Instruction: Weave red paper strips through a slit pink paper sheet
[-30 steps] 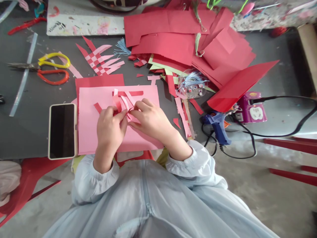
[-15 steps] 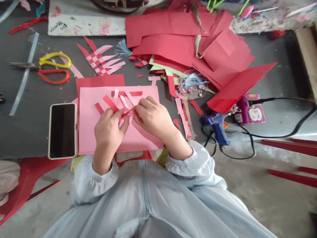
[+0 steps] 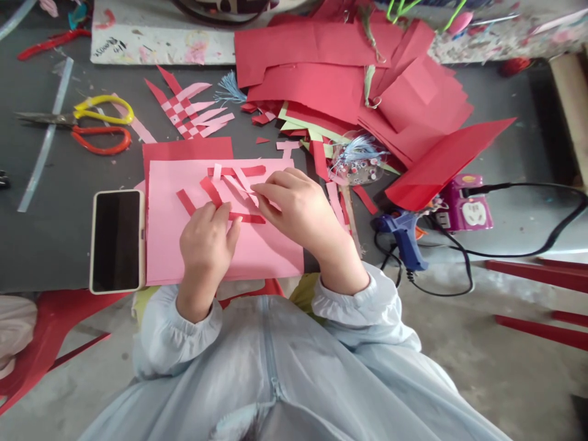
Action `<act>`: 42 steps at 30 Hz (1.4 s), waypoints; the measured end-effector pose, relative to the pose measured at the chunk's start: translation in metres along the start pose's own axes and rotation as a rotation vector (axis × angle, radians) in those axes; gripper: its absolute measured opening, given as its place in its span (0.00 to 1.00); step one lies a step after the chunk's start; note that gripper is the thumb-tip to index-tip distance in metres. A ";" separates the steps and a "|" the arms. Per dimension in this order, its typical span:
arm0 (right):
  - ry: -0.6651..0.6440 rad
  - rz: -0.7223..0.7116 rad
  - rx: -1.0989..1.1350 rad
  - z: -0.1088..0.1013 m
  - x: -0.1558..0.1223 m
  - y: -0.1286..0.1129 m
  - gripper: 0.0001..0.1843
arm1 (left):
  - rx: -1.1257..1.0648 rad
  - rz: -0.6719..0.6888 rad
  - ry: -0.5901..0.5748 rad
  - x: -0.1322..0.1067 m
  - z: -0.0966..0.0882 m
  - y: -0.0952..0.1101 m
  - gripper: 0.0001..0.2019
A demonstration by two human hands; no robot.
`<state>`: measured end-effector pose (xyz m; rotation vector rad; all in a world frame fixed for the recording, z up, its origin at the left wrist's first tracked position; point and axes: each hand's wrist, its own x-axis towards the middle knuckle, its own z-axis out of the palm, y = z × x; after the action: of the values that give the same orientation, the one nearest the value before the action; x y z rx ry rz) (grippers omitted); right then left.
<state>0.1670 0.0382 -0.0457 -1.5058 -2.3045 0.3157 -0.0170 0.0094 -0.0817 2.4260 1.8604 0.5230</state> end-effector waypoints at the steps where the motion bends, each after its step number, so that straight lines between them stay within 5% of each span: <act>1: 0.000 -0.011 0.010 0.000 0.000 -0.001 0.18 | -0.013 -0.001 -0.002 -0.001 0.000 0.000 0.17; 10: -0.048 -0.053 0.056 0.007 0.000 -0.005 0.20 | -0.072 0.029 -0.087 0.003 -0.011 -0.009 0.21; 22: -0.075 -0.061 0.066 0.007 -0.003 -0.007 0.19 | -0.023 0.045 0.034 0.007 0.001 -0.008 0.15; 34: -0.316 -0.047 -0.095 0.006 -0.001 -0.017 0.18 | -0.013 0.006 -0.019 0.008 -0.003 -0.004 0.14; 42: -0.280 -0.103 0.022 0.008 -0.009 -0.010 0.16 | -0.015 0.094 -0.038 0.007 -0.004 -0.004 0.14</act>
<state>0.1583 0.0260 -0.0507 -1.4020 -2.5731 0.5517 -0.0207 0.0162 -0.0775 2.5052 1.7296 0.4902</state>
